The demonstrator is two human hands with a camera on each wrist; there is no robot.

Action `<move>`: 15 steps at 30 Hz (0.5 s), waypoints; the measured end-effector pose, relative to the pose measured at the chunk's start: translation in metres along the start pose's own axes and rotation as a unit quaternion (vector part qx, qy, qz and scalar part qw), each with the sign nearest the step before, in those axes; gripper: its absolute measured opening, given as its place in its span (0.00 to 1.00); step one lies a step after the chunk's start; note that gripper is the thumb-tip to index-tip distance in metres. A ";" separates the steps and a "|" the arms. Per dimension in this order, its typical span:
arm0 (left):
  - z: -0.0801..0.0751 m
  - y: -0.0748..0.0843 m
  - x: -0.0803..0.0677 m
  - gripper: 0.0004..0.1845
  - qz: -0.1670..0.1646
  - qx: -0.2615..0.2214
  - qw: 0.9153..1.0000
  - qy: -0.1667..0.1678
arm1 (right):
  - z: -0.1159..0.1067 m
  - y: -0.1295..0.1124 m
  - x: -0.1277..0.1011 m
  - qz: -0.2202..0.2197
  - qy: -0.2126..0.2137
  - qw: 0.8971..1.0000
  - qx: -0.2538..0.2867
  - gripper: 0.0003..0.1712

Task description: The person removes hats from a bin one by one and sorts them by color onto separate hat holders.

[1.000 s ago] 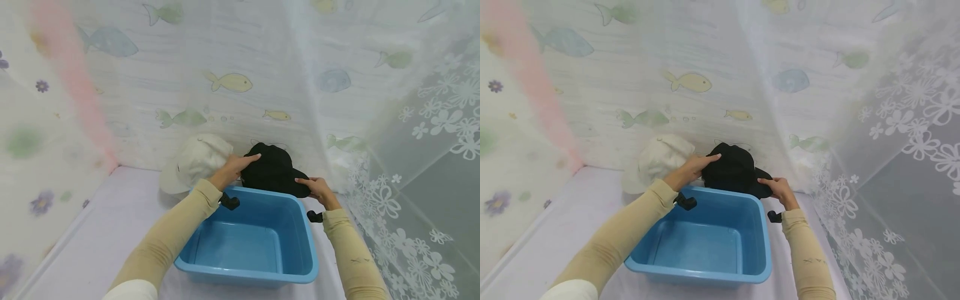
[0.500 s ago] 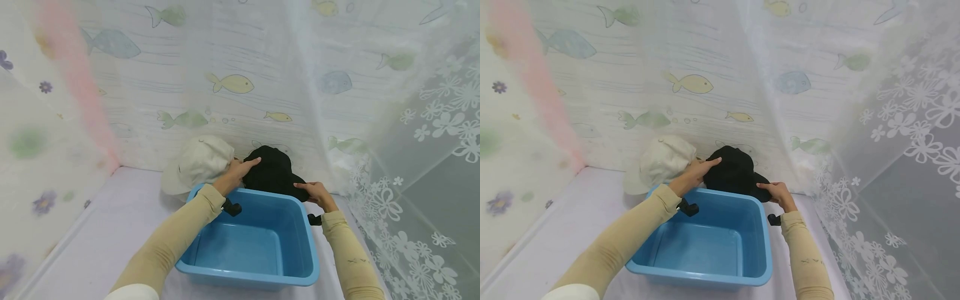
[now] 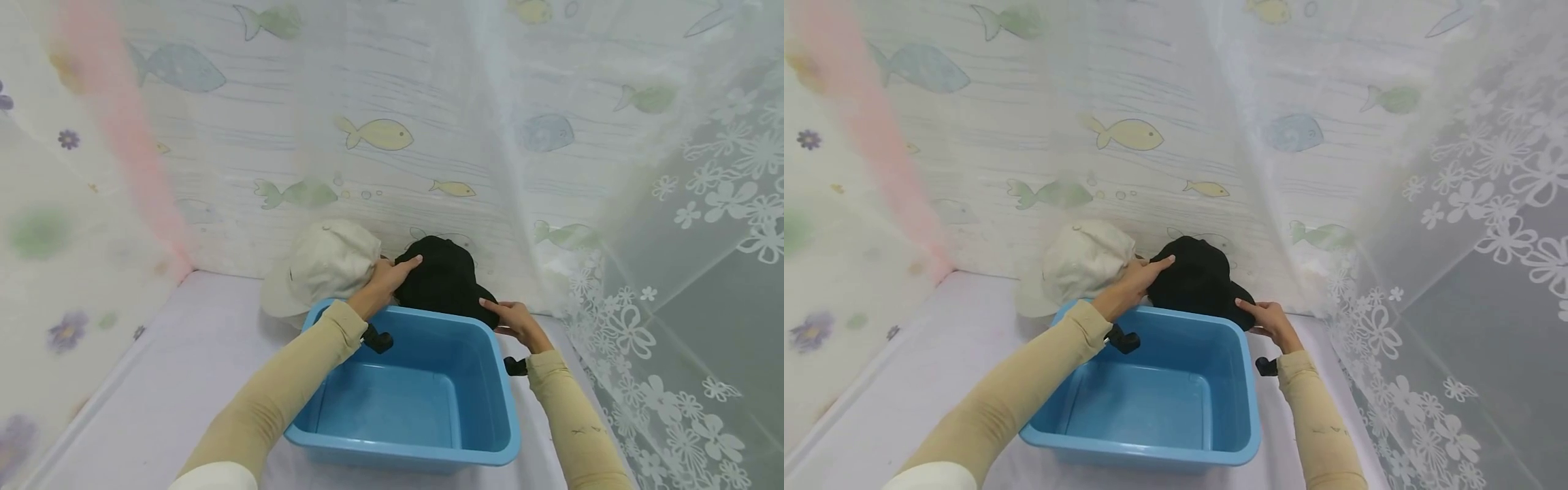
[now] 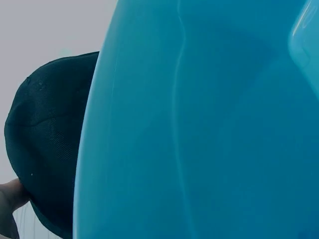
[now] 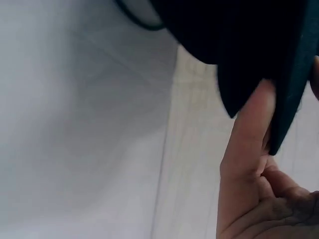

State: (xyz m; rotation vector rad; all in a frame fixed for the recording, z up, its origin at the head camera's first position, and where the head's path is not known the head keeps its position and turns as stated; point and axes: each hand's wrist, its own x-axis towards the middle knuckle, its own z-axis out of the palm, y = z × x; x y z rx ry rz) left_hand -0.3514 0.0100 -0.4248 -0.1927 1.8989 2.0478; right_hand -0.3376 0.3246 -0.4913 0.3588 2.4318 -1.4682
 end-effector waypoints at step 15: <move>-0.025 0.050 -0.034 0.37 0.006 0.261 0.960 -0.101 | 0.001 -0.045 -0.059 -0.157 0.130 0.939 -0.276 0.39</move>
